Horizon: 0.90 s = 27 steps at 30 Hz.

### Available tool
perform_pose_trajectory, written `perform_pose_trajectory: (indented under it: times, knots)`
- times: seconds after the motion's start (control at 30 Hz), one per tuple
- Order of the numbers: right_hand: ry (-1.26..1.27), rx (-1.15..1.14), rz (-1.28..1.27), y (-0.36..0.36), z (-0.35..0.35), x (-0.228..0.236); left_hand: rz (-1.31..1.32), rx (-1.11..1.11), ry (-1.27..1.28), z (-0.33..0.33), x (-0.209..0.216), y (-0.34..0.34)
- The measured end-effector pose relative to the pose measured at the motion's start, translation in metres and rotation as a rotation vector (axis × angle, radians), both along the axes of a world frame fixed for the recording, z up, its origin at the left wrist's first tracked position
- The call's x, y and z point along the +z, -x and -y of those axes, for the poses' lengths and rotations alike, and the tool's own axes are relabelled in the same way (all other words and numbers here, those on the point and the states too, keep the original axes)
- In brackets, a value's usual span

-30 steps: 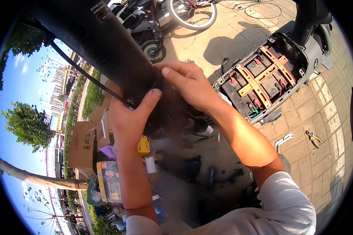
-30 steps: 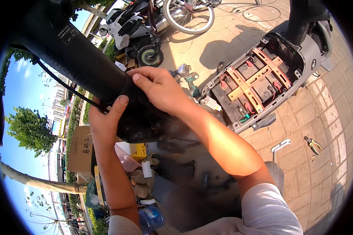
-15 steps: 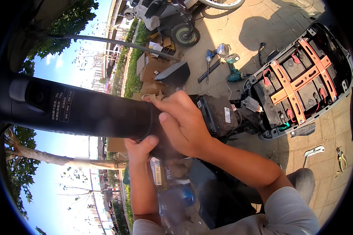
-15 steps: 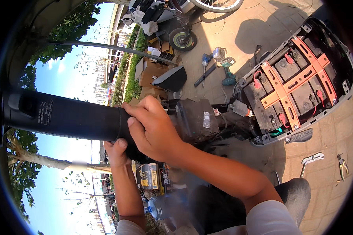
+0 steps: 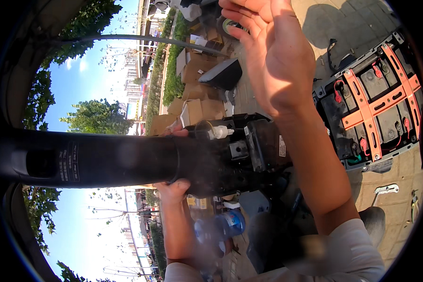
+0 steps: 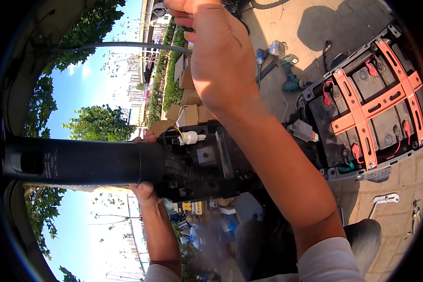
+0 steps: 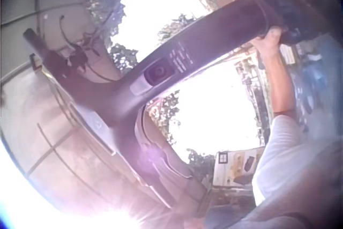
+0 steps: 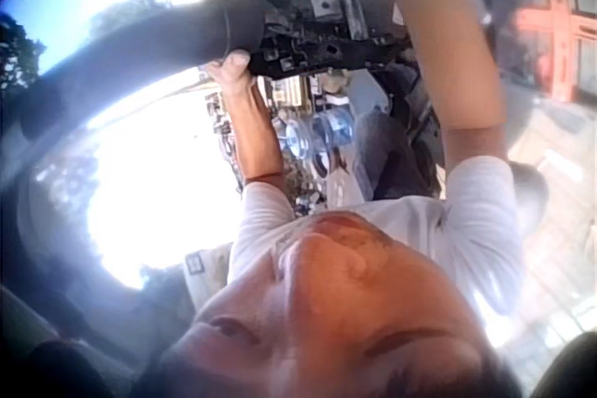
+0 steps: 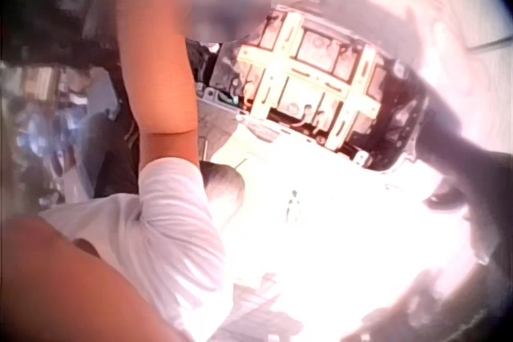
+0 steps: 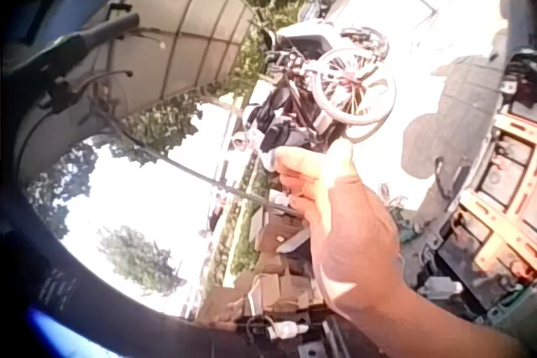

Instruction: The person is assembling the front bodywork of an electric scooter. They attach a black plastic cover to the steering column and use a screwdriver to secure it with screws. The person also handles a grey plastic panel, fitting it into place on the scooter's frame.

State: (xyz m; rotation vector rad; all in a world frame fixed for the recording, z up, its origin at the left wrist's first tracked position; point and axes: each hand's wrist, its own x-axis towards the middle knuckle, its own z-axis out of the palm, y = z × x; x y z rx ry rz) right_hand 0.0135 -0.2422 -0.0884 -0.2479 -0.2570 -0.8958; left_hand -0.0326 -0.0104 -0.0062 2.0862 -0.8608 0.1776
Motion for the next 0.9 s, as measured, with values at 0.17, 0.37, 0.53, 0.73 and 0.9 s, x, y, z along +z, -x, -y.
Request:
perform_pose_trajectory:
  times: [0.17, 0.37, 0.53, 0.73, 0.9]
  knots:
    - [0.215, -0.134, 0.082, -0.009, -0.06, 0.061, -0.096, 0.213, 0.056, -0.011, 0.001, 0.018]
    - [0.23, 0.259, 0.489, -0.037, -0.004, 0.039, -0.102, -0.01, 0.128, -0.003, -0.003, 0.004]
    - [0.539, 0.054, 0.315, -0.005, -0.043, 0.044, -0.122, 0.167, 0.138, -0.004, 0.001, 0.013]
    - [0.493, 0.104, 0.031, 0.0, -0.046, 0.051, -0.16, 0.042, 0.162, -0.001, -0.001, 0.005]
    - [0.573, 0.149, -0.064, 0.028, -0.008, 0.021, -0.136, -0.032, 0.144, -0.004, -0.003, -0.003]
